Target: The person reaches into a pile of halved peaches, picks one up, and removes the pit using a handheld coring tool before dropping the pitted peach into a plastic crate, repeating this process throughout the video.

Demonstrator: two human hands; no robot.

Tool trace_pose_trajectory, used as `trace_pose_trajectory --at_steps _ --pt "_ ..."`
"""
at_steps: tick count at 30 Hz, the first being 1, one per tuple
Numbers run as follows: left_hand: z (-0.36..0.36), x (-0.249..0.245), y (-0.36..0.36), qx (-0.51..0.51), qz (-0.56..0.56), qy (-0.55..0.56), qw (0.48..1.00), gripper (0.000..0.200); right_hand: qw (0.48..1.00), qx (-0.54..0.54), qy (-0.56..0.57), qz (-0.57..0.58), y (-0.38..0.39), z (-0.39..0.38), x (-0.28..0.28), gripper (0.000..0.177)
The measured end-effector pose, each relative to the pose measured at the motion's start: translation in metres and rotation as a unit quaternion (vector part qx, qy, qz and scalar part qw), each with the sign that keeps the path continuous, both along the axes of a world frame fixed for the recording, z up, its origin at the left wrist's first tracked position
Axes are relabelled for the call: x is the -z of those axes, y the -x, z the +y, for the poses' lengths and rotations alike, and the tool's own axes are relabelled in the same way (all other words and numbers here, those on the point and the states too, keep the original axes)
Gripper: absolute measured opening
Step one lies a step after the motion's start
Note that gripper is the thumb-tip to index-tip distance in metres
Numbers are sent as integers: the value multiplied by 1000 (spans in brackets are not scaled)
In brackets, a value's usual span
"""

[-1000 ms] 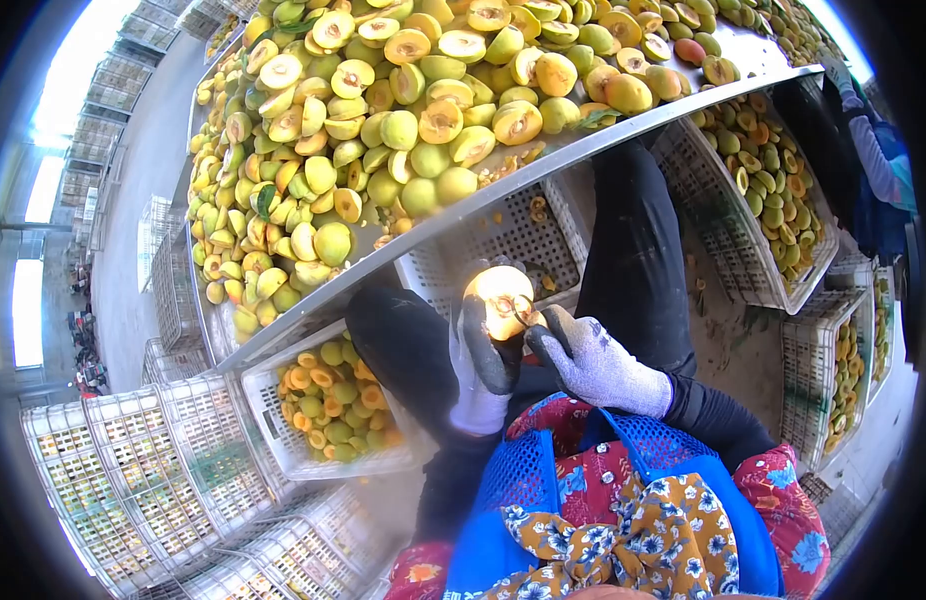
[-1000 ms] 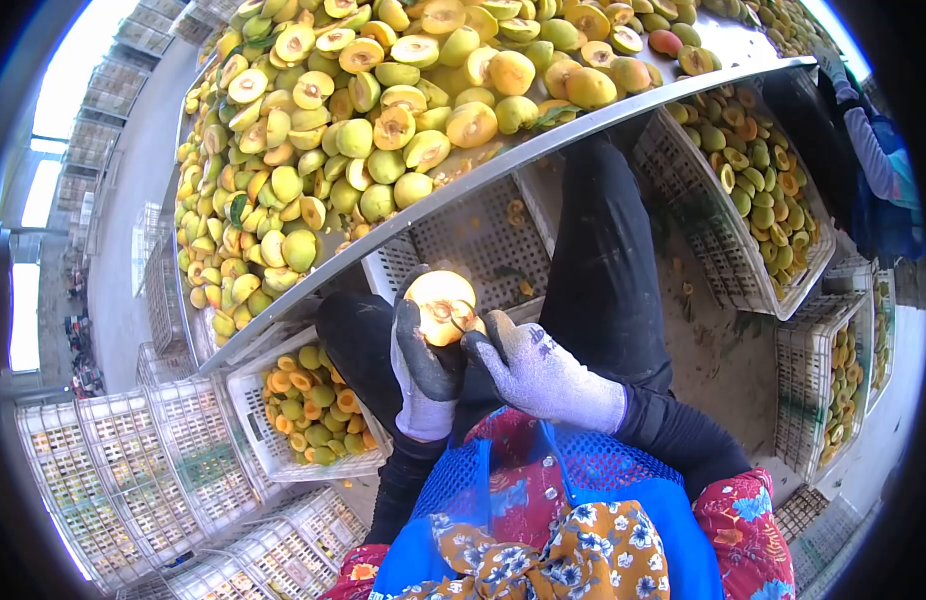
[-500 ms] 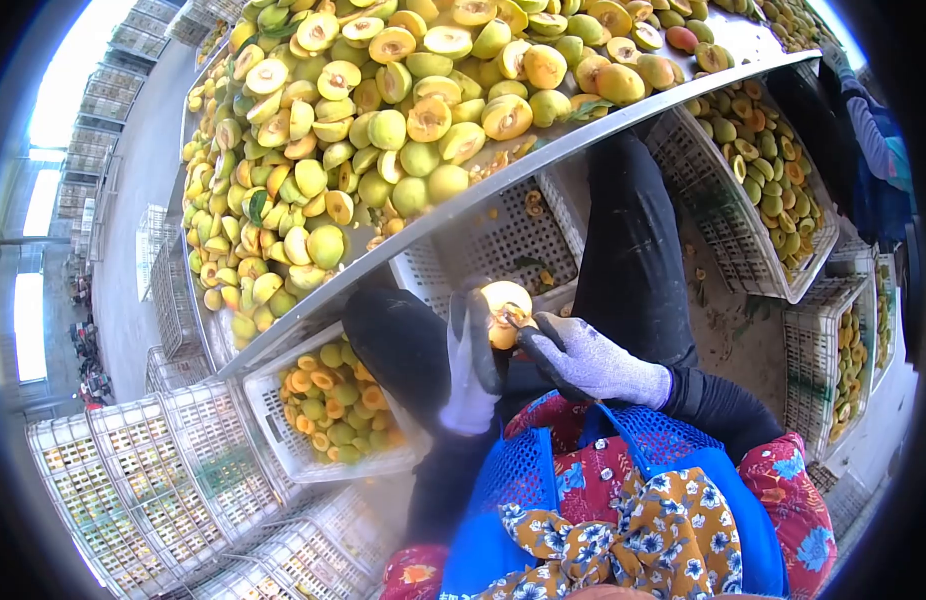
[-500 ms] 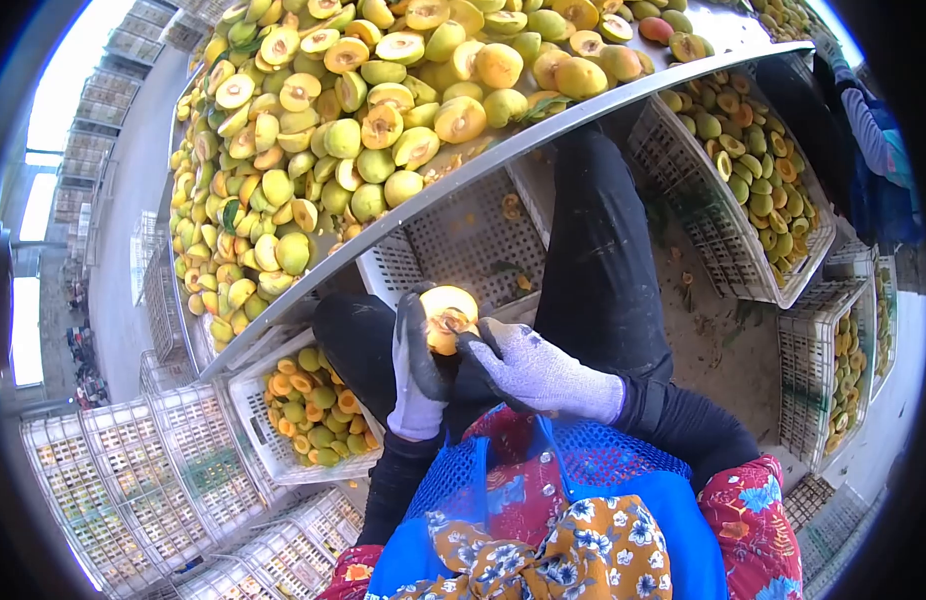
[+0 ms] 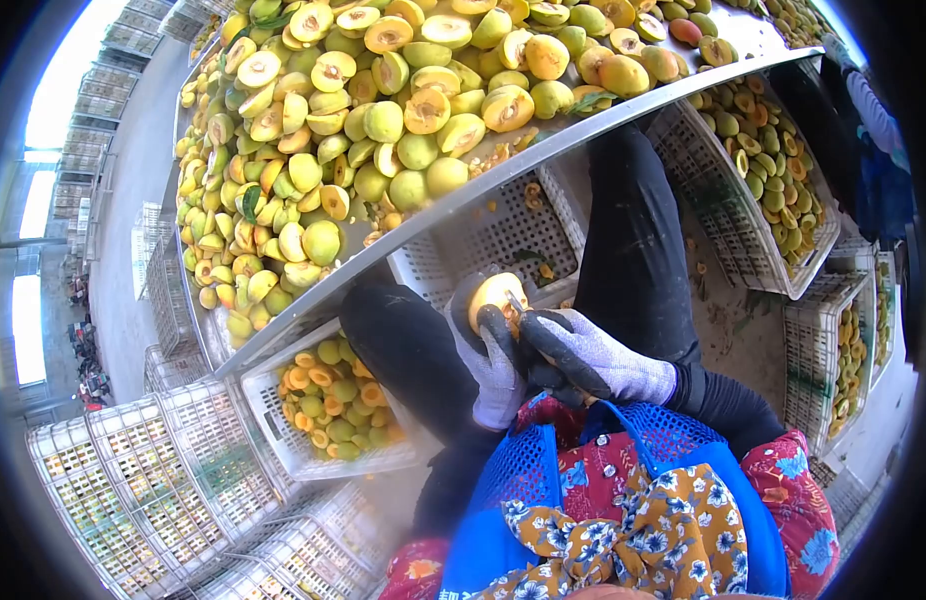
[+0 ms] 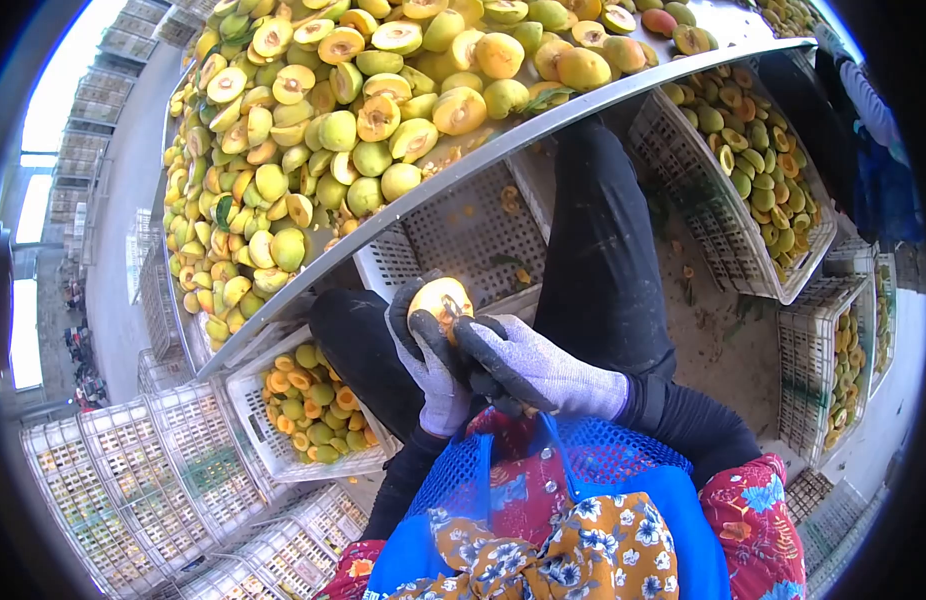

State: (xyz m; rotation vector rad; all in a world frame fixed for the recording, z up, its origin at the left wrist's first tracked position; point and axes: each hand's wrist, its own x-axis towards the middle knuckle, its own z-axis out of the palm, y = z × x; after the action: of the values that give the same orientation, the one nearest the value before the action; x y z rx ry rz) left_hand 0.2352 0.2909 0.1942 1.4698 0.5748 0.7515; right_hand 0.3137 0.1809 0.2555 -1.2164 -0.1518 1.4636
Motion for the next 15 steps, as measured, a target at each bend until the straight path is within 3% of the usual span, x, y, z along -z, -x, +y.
trace_pose_trajectory --at_steps 1,3,4,7,10,13,15 --pt "1 -2 -2 8 5 27 1000 51 1000 -4 5 -24 -1 0 3 38" --pt "3 -9 -6 24 17 80 996 51 954 20 -39 -295 6 2 24 35" --pt "3 -11 -8 27 -8 119 993 49 902 34 -60 -425 8 4 30 33" --pt "2 -10 -7 26 -46 190 980 45 925 23 35 -378 11 1 21 29" --pt "4 -3 -4 22 -14 157 987 46 847 5 -4 -531 18 1 50 33" --pt "4 1 0 18 17 86 996 48 972 3 40 -230 11 3 29 37" --pt "0 -2 -1 4 17 14 1000 51 999 0 -40 -24 6 -2 24 39"
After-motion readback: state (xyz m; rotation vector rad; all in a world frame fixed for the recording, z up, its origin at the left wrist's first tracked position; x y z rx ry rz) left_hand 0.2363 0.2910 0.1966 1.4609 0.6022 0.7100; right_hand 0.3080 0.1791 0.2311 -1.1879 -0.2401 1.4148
